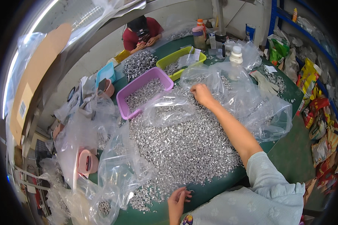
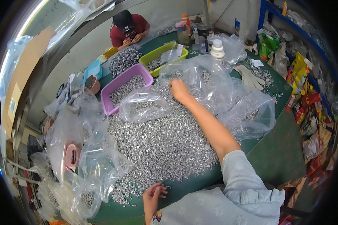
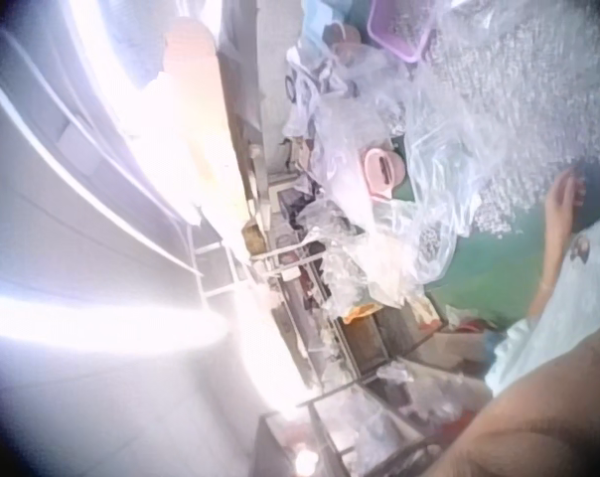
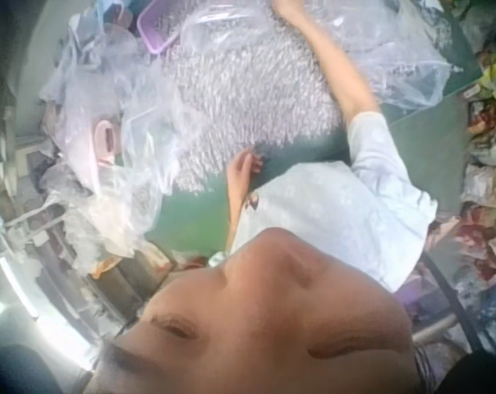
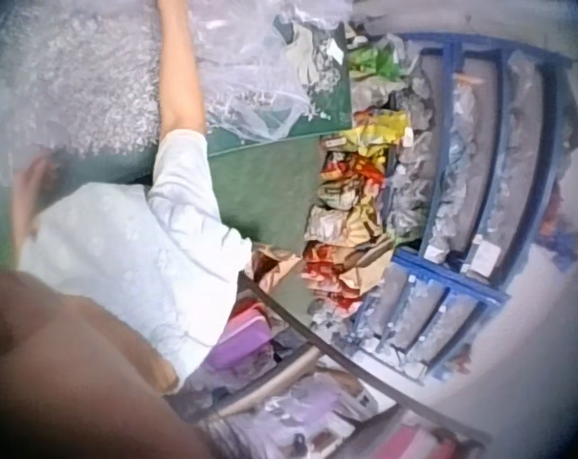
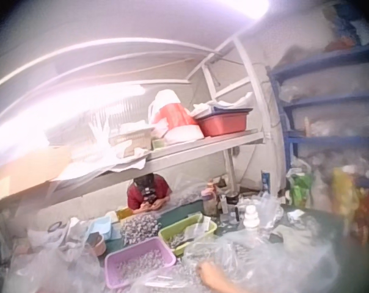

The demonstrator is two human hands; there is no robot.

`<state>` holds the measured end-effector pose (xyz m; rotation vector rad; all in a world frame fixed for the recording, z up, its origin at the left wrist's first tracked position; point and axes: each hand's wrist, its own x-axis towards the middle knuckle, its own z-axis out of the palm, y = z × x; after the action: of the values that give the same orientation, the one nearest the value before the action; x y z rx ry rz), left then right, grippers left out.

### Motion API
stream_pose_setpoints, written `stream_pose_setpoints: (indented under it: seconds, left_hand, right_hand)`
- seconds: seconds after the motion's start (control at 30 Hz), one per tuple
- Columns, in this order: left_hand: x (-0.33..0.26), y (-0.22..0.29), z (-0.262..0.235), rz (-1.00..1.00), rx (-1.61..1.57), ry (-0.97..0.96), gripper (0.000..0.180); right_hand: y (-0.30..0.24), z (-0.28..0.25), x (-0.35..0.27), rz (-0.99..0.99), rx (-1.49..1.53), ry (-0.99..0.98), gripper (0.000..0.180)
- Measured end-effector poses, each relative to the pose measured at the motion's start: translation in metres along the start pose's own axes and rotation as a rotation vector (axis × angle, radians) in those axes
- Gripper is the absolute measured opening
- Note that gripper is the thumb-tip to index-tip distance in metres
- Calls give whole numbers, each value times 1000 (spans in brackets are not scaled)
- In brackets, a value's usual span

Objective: The person sorts through a large pile of small silver hardware components on a green workbench, picking out specific pieces and grouping them together.

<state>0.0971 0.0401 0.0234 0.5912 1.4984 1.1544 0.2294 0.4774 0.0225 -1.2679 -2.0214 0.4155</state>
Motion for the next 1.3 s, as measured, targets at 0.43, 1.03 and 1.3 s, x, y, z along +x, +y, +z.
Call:
stream_pose_setpoints:
  seconds: [0.43,1.03,1.3]
  left_hand:
    - [1,-59,-18,236,284,390,19]
    - [-2,-30,11,174,235,439,15]
    - [-2,-21,12,167,212,397,16]
  right_hand:
    - [1,11,10,-19,-161,-146,13]
    - [1,0,42,919,1692,77,13]
    - [4,9,60,819,1729,575,29]
